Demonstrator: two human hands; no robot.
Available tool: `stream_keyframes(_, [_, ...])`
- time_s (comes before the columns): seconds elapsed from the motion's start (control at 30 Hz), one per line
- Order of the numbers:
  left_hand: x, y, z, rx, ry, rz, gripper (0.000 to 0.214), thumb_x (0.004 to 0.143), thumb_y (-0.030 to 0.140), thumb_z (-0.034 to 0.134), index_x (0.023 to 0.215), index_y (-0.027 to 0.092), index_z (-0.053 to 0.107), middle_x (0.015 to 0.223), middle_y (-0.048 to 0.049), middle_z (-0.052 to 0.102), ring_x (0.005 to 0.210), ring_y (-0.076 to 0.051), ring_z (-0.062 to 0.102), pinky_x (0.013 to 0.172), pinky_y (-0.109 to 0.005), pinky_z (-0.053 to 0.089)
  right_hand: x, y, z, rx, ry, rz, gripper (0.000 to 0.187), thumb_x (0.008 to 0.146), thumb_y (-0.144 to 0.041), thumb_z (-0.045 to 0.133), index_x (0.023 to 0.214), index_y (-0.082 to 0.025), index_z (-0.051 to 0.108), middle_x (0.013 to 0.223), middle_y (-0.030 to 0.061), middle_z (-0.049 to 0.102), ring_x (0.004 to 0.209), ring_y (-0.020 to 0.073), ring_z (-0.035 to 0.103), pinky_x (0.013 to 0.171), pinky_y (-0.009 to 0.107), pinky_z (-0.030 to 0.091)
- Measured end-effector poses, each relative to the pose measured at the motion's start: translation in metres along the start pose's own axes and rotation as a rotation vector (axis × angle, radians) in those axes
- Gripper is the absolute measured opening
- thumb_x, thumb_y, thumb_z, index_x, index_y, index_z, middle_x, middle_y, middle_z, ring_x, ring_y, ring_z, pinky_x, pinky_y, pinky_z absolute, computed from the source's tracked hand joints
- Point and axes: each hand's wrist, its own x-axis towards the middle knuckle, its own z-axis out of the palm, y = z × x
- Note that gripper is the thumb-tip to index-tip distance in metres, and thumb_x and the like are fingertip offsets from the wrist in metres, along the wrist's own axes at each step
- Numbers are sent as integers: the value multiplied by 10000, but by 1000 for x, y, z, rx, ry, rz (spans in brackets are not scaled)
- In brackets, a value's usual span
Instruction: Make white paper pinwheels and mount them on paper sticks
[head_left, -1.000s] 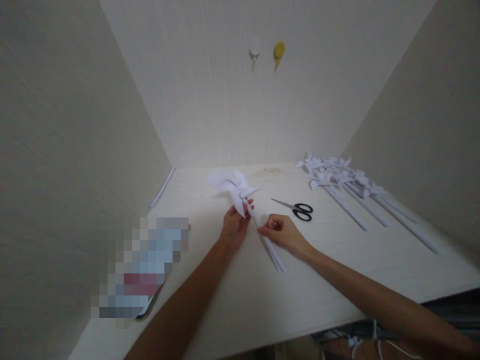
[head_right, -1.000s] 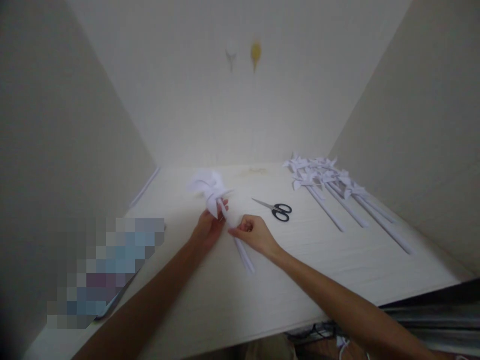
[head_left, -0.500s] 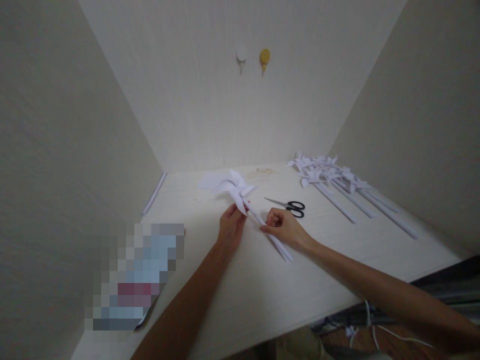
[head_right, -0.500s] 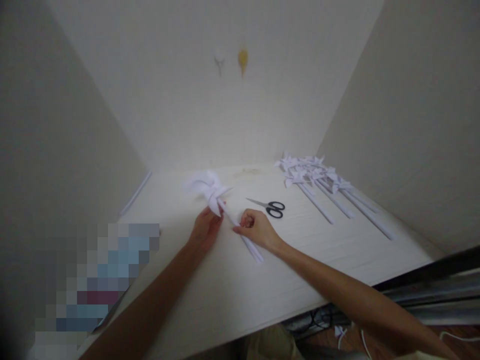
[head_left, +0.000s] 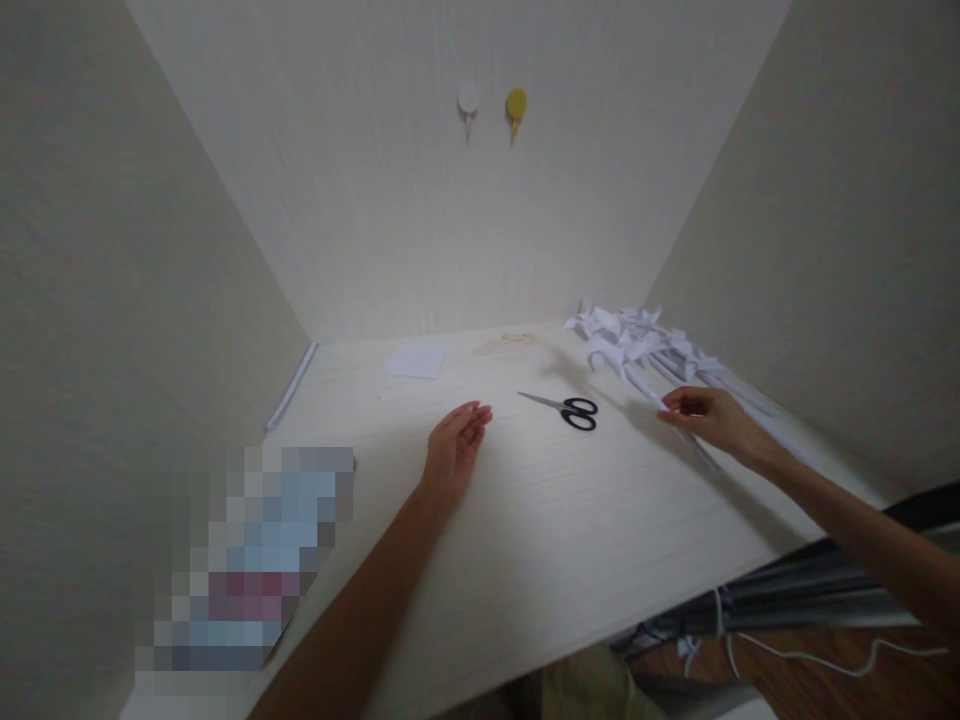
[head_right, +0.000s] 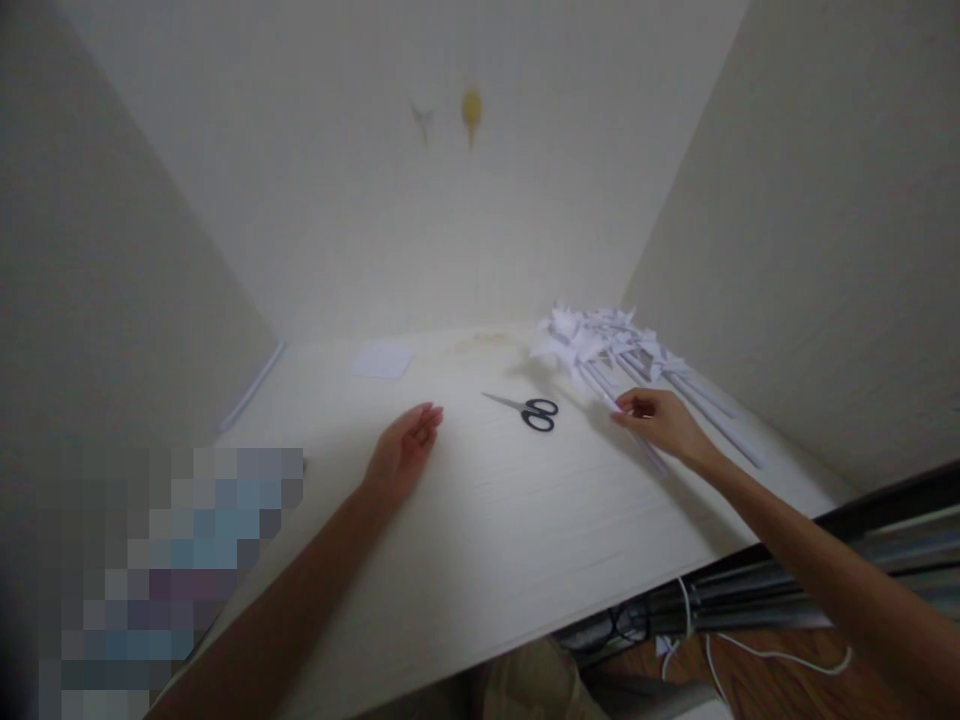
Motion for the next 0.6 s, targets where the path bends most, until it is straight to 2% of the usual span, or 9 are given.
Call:
stream_keyframes(0.13, [1, -2, -1, 8, -17, 10, 78, 696, 105, 543, 728, 103, 614, 691, -45, 660, 656, -82, 616, 592, -149, 453, 0, 40, -38, -178, 86, 159, 226, 501, -383, 666, 585, -186, 597, 587, 51, 596, 513, 169, 524, 514, 298, 381])
stream_keyframes(0.23, [3, -3, -2, 18, -13, 10, 79, 691, 102, 543, 725, 99, 615, 692, -48, 660, 648, -82, 614, 587, -148, 454, -3, 57, -53, -253, 59, 236, 183, 492, -336, 664, 556, -177, 600, 617, 69, 626, 566, 201, 560, 568, 312, 390])
stream_keyframes(0.37, [2, -2, -2, 29, -8, 8, 82, 690, 104, 541, 724, 101, 616, 692, -49, 657, 641, -81, 610, 585, -152, 451, -8, 61, -58, -345, 52, 324, 185, 511, -332, 646, 577, -163, 610, 625, 92, 638, 601, 223, 568, 581, 313, 383])
stream_keyframes(0.6, [-4, -1, -1, 55, -2, 18, 77, 666, 114, 556, 715, 103, 614, 666, -40, 651, 614, -74, 594, 582, -159, 432, -11, 59, -54, -378, 31, 282, 199, 517, -362, 642, 572, -172, 616, 652, 116, 650, 626, 235, 581, 617, 334, 387])
